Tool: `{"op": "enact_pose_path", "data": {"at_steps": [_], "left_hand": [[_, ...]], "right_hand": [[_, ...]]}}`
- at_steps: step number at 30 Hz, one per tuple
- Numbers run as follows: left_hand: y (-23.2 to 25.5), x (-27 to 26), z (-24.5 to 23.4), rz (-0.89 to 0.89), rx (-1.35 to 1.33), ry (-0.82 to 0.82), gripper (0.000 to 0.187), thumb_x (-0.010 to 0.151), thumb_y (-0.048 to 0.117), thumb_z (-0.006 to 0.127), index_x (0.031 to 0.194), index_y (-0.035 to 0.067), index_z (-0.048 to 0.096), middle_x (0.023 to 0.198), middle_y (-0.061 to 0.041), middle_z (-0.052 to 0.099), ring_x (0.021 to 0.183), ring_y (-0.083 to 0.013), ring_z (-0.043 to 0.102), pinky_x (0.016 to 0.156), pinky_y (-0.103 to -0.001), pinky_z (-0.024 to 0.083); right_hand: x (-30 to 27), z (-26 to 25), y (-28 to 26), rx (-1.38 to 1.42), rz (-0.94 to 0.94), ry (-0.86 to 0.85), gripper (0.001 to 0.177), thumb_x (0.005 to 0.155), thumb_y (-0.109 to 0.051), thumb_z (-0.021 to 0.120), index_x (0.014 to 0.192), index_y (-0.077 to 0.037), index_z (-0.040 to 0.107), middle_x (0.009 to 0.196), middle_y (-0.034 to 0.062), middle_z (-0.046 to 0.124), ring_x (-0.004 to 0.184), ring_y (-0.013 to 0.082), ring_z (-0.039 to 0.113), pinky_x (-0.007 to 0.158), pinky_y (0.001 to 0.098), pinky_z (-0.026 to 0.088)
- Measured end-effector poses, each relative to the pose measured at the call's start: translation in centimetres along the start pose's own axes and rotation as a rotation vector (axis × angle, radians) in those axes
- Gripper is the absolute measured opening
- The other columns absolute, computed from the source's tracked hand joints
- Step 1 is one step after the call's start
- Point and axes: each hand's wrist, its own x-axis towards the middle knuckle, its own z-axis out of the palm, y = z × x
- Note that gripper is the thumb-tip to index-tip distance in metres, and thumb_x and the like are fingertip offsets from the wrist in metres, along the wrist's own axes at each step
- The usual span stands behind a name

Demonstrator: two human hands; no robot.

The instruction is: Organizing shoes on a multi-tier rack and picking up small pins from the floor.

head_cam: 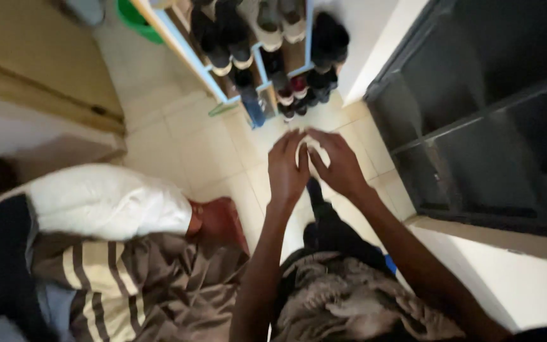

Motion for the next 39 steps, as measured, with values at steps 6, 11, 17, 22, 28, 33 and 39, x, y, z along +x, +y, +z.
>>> {"op": "enact_pose_path", "data": {"at_steps": [6,11,17,22,28,33,39], "left_hand": [[4.8,-4.3,3.4,0.024,-0.169,-0.221,0.025,0.100,0.011,0.065,0.124,0.008,0.069,0.121,-0.012,0.072,0.113,-0.0344,0.064,0.100,-0.045,0.050],[9.3,-7.9,7.1,0.206,-0.255,-0.369,0.020,0.098,0.009,0.067,0.118,0.007,0.070,0.112,-0.012,0.073,0.106,-0.0343,0.065,0.095,-0.045,0.051],[15.7,-12.5,8.7,0.393,-0.508,-0.588,0.012,0.097,0.002,0.067,0.110,0.003,0.067,0.099,-0.016,0.073,0.089,-0.0380,0.069,0.080,-0.045,0.054],[19.5,-18.2,7.9,0.489,-0.550,-0.735,0.015,0.095,0.000,0.067,0.111,0.001,0.067,0.097,-0.018,0.073,0.084,-0.0382,0.069,0.075,-0.046,0.053],[21.2,-27.2,6.0,0.573,-0.579,-0.885,0.030,0.096,-0.002,0.062,0.126,0.001,0.059,0.109,-0.020,0.072,0.087,-0.0388,0.070,0.078,-0.050,0.053],[21.2,-33.6,5.8,0.554,-0.505,-0.967,0.039,0.092,0.000,0.062,0.130,0.000,0.056,0.109,-0.022,0.069,0.093,-0.0417,0.069,0.080,-0.052,0.055],[19.4,-38.3,8.8,0.581,-0.353,-1.096,0.047,0.091,0.004,0.066,0.136,0.004,0.053,0.122,-0.018,0.068,0.104,-0.0377,0.068,0.084,-0.052,0.055]], "right_hand": [[-7.4,-5.7,-2.5,-0.072,0.191,0.142,0.042,0.100,-0.011,0.069,0.141,-0.009,0.063,0.123,0.0117,0.071,0.112,0.0303,0.066,0.093,0.0395,0.056],[-15.3,-10.5,-1.4,-0.186,0.315,0.263,0.037,0.098,-0.013,0.074,0.135,-0.010,0.069,0.119,0.0105,0.073,0.107,0.0298,0.068,0.091,0.0389,0.057],[-25.8,-14.5,-2.9,-0.287,0.365,0.403,0.033,0.097,-0.011,0.077,0.130,-0.008,0.072,0.124,0.0108,0.075,0.110,0.0299,0.070,0.096,0.0413,0.057],[-33.9,-15.3,-6.3,-0.277,0.549,0.467,0.036,0.096,-0.011,0.078,0.131,-0.006,0.072,0.122,0.0124,0.075,0.103,0.0294,0.070,0.085,0.0381,0.059],[-43.4,-14.0,-10.6,-0.310,0.585,0.504,0.035,0.099,-0.010,0.078,0.134,-0.007,0.071,0.126,0.0124,0.076,0.109,0.0288,0.073,0.087,0.0393,0.062],[-49.2,-11.6,-12.1,-0.289,0.721,0.530,0.046,0.098,-0.010,0.077,0.142,-0.006,0.065,0.124,0.0129,0.075,0.104,0.0271,0.074,0.088,0.0385,0.062],[-55.2,-7.7,-8.7,-0.297,0.831,0.549,0.054,0.094,-0.011,0.078,0.145,-0.009,0.061,0.128,0.0147,0.072,0.104,0.0258,0.074,0.087,0.0372,0.063]]}}
